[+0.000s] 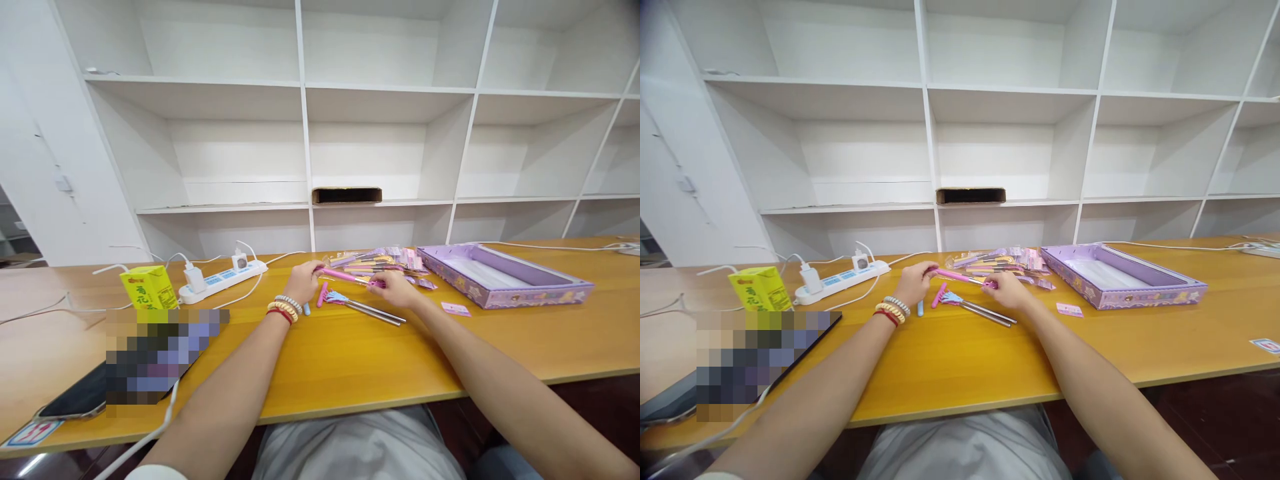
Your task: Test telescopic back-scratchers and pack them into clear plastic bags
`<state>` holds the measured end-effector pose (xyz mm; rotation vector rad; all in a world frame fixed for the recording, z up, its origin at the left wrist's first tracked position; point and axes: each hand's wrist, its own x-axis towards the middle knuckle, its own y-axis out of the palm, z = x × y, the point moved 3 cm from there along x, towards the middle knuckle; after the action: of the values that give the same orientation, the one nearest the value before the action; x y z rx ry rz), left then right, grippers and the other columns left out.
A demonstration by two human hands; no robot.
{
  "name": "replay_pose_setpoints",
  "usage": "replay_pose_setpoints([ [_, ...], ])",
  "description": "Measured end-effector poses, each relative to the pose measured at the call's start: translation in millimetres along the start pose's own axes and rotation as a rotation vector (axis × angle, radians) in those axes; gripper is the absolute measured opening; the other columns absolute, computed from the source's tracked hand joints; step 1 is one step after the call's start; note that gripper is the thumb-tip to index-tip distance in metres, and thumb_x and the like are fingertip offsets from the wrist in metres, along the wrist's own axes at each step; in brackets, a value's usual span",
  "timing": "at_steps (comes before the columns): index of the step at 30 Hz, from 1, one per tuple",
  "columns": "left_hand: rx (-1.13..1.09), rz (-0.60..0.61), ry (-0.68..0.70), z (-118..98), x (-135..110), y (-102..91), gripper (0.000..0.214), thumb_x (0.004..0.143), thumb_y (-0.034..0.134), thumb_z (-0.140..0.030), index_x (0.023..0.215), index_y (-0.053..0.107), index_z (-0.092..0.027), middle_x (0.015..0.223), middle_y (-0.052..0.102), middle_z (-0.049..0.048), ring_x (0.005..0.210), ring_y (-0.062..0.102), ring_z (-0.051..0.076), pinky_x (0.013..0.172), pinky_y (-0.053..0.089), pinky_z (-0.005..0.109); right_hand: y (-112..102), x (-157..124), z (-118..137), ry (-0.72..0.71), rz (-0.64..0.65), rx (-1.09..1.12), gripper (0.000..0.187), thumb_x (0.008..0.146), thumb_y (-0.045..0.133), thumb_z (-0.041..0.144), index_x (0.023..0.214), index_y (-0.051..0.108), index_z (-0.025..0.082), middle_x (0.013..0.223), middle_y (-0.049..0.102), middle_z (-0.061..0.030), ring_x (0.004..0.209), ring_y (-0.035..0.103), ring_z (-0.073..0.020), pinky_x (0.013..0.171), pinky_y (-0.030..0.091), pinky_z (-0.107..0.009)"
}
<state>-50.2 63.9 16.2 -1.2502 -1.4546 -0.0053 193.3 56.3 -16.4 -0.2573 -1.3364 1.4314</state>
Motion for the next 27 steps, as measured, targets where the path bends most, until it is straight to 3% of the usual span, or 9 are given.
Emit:
replay_pose_setpoints([
  [3,-0.162,-0.016,-0.068,-3.3,1.4,-2.4,0.019,0.081,0.05,-0.017,0.092,0.065,-0.018,0.088,0.07,0.004,0.08,0.064,0.016,0.079,0.051,0.031,0.2,-1.2,-1.9,-0.007,0.007,-0.008,0.028,0.081,0.049,0.037,0.072,0.064,0.015,0.061,0.056,-0.0004,0.056,0.041,-0.0095,0.054,0.025,-0.023],
  [8,-0.646,0.055,-0.168,-7.1,2.7,4.1,0.015,0.076,0.055,-0.018,0.089,0.062,-0.015,0.094,0.069,0.0073,0.085,0.065,0.017,0.08,0.054,0.033,-0.7,-2.3,-1.2,-0.015,0.02,-0.017,0.031,0.082,0.049,0.04,0.065,0.06,0.016,0.058,0.052,0.0009,0.055,0.04,-0.0094,0.053,0.024,-0.023],
  [11,-0.709,0.046,-0.222,-5.9,2.5,7.2,0.012,0.073,0.06,-0.022,0.082,0.061,-0.014,0.085,0.069,0.0065,0.079,0.066,0.017,0.078,0.055,0.034,-0.3,-1.7,-1.1,-0.023,0.016,-0.023,0.031,0.081,0.049,0.04,0.065,0.059,0.016,0.058,0.053,0.0008,0.056,0.04,-0.0096,0.054,0.024,-0.023],
  [15,-0.56,-0.008,-0.245,2.5,4.9,3.6,0.016,0.075,0.057,-0.029,0.081,0.061,-0.015,0.077,0.068,0.0051,0.071,0.066,0.016,0.072,0.055,0.031,4.1,0.1,-5.7,0.0,0.055,-0.022,0.033,0.083,0.047,0.041,0.064,0.056,0.016,0.057,0.051,0.0013,0.055,0.04,-0.0094,0.053,0.024,-0.023],
  [18,-0.258,-0.193,-0.327,22.9,6.2,-8.5,0.024,0.08,0.05,-0.034,0.087,0.063,-0.015,0.082,0.069,0.007,0.071,0.065,0.017,0.07,0.053,0.03,6.4,0.5,-10.2,0.041,0.079,-0.03,0.034,0.085,0.044,0.041,0.063,0.052,0.017,0.058,0.051,0.0012,0.054,0.04,-0.0098,0.053,0.024,-0.023],
  [20,0.015,-0.251,-0.395,40.7,5.2,-15.6,0.022,0.079,0.049,-0.032,0.084,0.064,-0.017,0.082,0.07,0.0078,0.077,0.065,0.019,0.074,0.051,0.032,6.2,0.0,-11.9,0.069,0.081,-0.015,0.033,0.086,0.042,0.04,0.065,0.051,0.017,0.059,0.052,0.0007,0.055,0.042,-0.0104,0.053,0.025,-0.023],
  [23,0.263,-0.053,-0.489,67.3,2.0,-13.9,0.017,0.071,0.053,-0.029,0.074,0.066,-0.018,0.077,0.07,0.0091,0.077,0.065,0.023,0.07,0.049,0.033,3.5,-1.2,-12.2,0.109,0.04,0.043,0.027,0.087,0.039,0.037,0.072,0.05,0.017,0.065,0.056,-0.001,0.059,0.047,-0.012,0.055,0.029,-0.023],
  [27,0.342,0.145,-0.486,83.3,-3.2,-3.2,0.017,0.066,0.054,-0.03,0.064,0.067,-0.019,0.074,0.07,0.0111,0.076,0.065,0.026,0.063,0.047,0.032,0.2,-1.6,-14.0,0.135,-0.034,0.063,0.02,0.086,0.041,0.031,0.077,0.052,0.017,0.071,0.06,-0.0031,0.065,0.05,-0.0131,0.057,0.032,-0.023],
])
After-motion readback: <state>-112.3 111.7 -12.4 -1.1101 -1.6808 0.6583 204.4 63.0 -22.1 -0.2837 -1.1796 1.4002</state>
